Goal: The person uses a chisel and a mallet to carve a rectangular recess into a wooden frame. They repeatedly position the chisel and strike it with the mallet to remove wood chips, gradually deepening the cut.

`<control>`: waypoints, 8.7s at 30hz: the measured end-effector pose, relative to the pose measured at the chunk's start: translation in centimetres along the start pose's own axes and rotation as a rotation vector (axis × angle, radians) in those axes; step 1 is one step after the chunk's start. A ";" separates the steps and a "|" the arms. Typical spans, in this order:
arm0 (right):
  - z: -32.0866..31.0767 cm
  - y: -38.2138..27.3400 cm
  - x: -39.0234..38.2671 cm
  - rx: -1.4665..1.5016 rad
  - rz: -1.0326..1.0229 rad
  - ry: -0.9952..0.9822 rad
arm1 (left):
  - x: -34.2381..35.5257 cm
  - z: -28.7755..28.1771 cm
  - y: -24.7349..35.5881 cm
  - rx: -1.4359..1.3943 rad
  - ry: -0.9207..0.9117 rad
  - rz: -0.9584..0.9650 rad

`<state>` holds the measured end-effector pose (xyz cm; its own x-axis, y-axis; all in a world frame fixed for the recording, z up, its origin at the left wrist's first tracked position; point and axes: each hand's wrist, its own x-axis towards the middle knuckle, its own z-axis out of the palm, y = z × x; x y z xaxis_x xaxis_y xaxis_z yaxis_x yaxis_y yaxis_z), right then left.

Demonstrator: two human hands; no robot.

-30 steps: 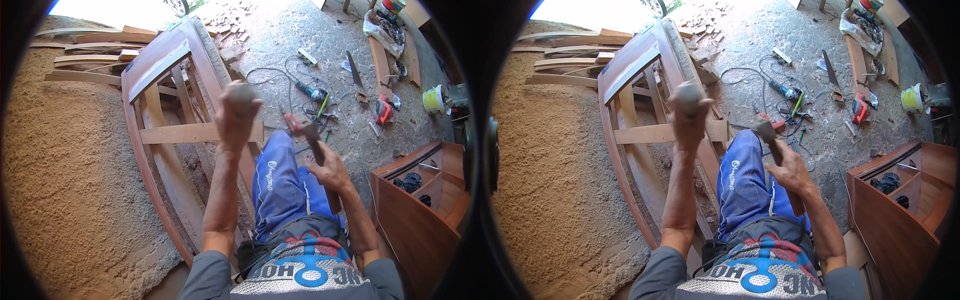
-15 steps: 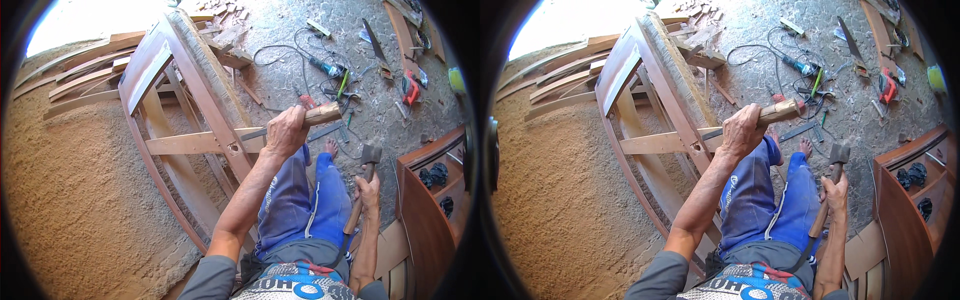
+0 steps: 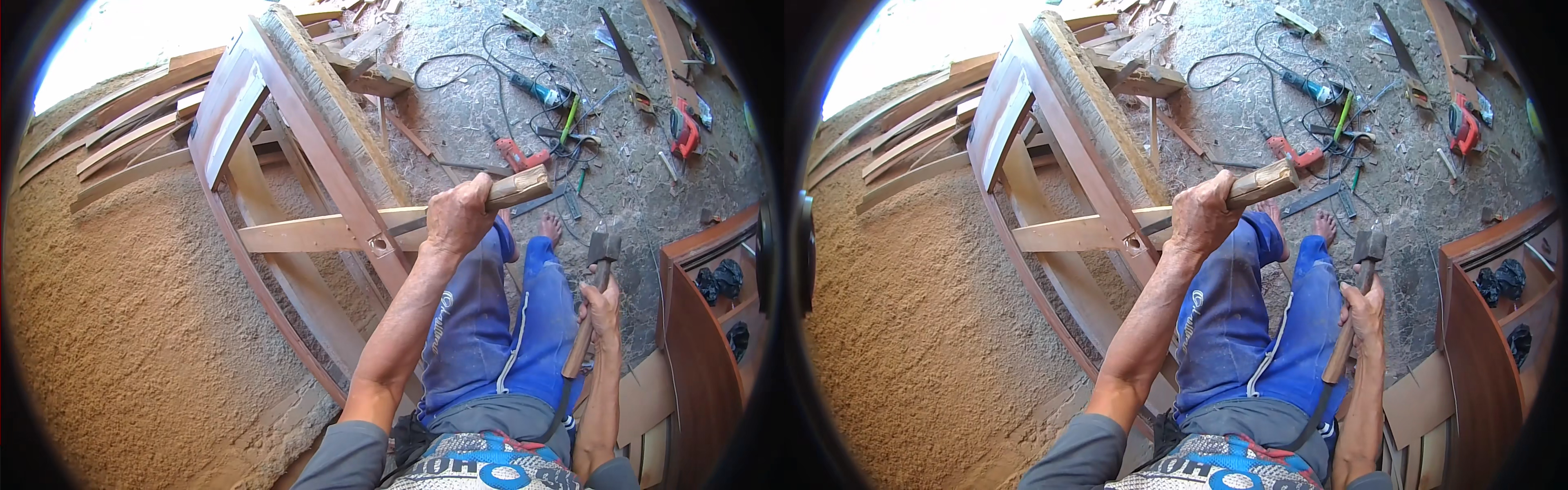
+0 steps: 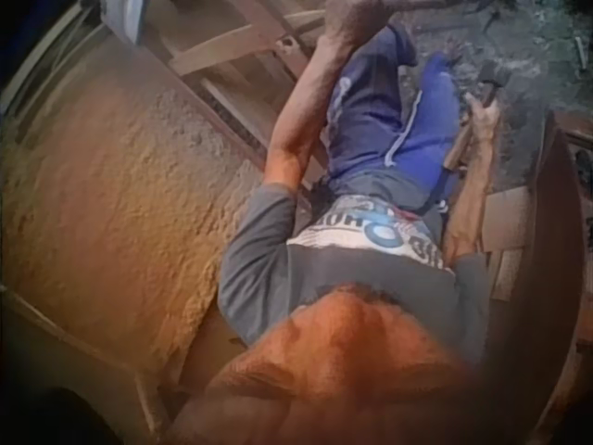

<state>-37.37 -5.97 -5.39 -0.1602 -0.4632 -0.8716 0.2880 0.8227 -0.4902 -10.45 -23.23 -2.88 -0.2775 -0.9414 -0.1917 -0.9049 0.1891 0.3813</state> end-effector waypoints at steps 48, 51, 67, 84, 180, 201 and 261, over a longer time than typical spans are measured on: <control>8.7 -11.0 0.6 -0.576 -1.025 -0.188 | 0.1 -0.7 -1.0 -0.011 0.059 0.003; 8.4 -11.5 -1.7 -0.391 -0.632 -0.264 | 1.0 -0.7 -1.6 -0.053 0.090 -0.033; 6.7 -9.2 -3.6 -0.165 -0.324 -0.255 | 2.3 -1.3 -1.5 -0.071 0.072 -0.161; 7.2 -10.1 -4.0 -0.200 -0.402 -0.239 | 0.5 -0.6 -0.9 -0.084 0.047 -0.110; 8.2 -8.5 -0.3 -0.504 -0.838 -0.156 | -1.4 0.7 -1.4 0.008 -0.022 -0.052; 7.2 -7.5 -3.5 -0.189 -0.333 -0.235 | -1.0 -2.3 -0.9 -0.079 0.027 0.066; 8.5 -13.2 -0.7 -0.549 -0.640 -0.321 | -0.8 -2.8 -2.5 -0.160 0.145 -0.025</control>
<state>-33.08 -19.30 1.76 0.1597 -0.8886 -0.4300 -0.2700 0.3796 -0.8849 -7.09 -23.75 -1.19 -0.1958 -0.9778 -0.0751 -0.8447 0.1293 0.5194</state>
